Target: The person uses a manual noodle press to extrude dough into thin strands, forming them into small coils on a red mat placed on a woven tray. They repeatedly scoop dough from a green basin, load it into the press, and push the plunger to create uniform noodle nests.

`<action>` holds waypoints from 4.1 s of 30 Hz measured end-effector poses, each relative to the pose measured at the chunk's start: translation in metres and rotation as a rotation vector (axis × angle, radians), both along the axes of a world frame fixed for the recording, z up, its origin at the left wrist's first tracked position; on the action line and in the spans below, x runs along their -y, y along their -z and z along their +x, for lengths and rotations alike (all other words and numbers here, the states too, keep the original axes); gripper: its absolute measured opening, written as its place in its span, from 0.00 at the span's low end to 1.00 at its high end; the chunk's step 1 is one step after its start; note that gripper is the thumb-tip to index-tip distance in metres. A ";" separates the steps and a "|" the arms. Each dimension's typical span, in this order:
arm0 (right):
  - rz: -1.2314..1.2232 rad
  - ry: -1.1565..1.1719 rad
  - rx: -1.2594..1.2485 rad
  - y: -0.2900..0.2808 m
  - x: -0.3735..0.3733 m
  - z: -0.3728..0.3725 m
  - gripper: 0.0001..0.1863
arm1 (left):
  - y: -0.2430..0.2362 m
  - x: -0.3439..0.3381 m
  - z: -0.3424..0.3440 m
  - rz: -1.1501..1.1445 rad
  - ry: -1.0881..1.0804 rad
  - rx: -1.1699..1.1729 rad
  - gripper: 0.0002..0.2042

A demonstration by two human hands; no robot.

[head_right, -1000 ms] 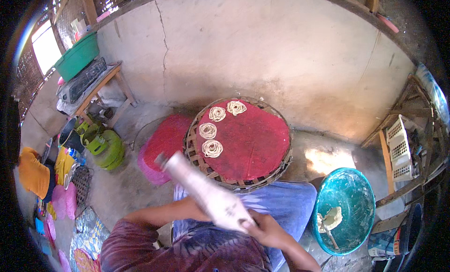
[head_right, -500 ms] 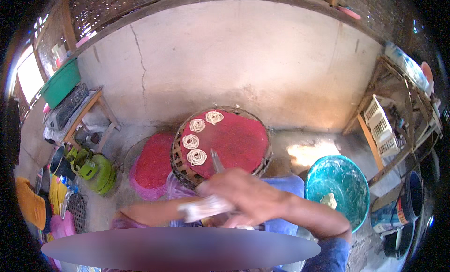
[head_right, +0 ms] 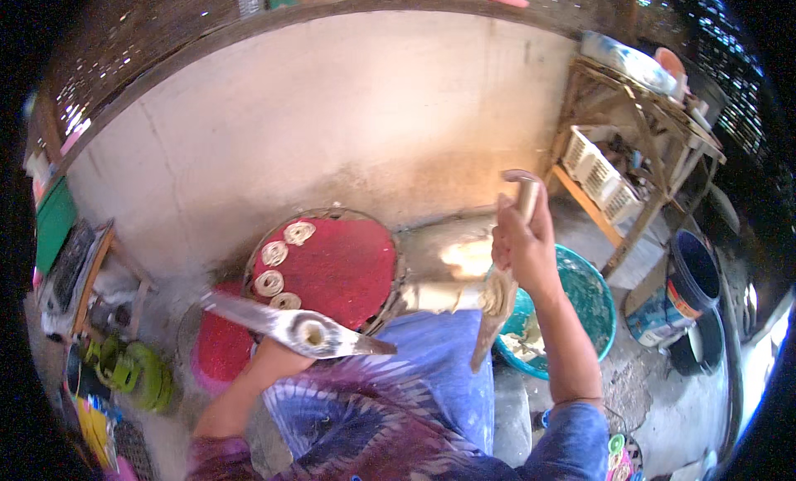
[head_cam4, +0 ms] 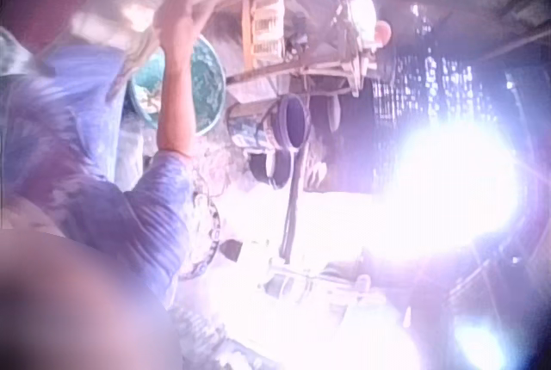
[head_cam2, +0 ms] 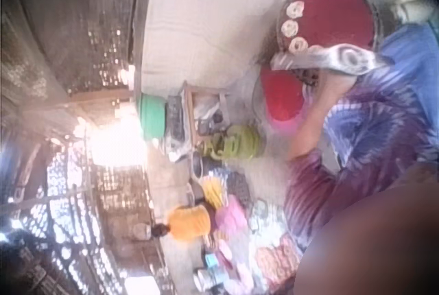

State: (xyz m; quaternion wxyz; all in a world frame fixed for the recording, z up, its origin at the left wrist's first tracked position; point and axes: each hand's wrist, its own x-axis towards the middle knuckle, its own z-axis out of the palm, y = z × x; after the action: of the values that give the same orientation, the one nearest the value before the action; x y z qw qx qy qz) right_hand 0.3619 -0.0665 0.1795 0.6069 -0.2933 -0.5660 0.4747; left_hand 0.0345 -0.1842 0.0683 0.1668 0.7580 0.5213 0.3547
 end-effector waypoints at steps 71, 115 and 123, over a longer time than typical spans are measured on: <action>-0.710 -0.088 -0.084 0.208 0.095 0.069 0.22 | 0.020 -0.189 0.155 0.054 0.012 1.454 0.05; -0.278 0.252 1.729 0.291 -0.007 0.152 0.10 | -0.100 -0.154 0.099 0.467 0.096 -0.483 0.13; -0.495 0.170 1.586 0.182 0.035 0.186 0.15 | -0.075 -0.159 0.105 0.379 0.128 -0.519 0.12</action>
State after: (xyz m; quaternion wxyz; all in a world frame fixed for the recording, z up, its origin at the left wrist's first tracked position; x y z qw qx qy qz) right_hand 0.5483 -0.1011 -0.0028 -0.0199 -0.7070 -0.6807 0.1906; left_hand 0.1392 -0.0253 0.1437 -0.0938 0.8719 0.4224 0.2294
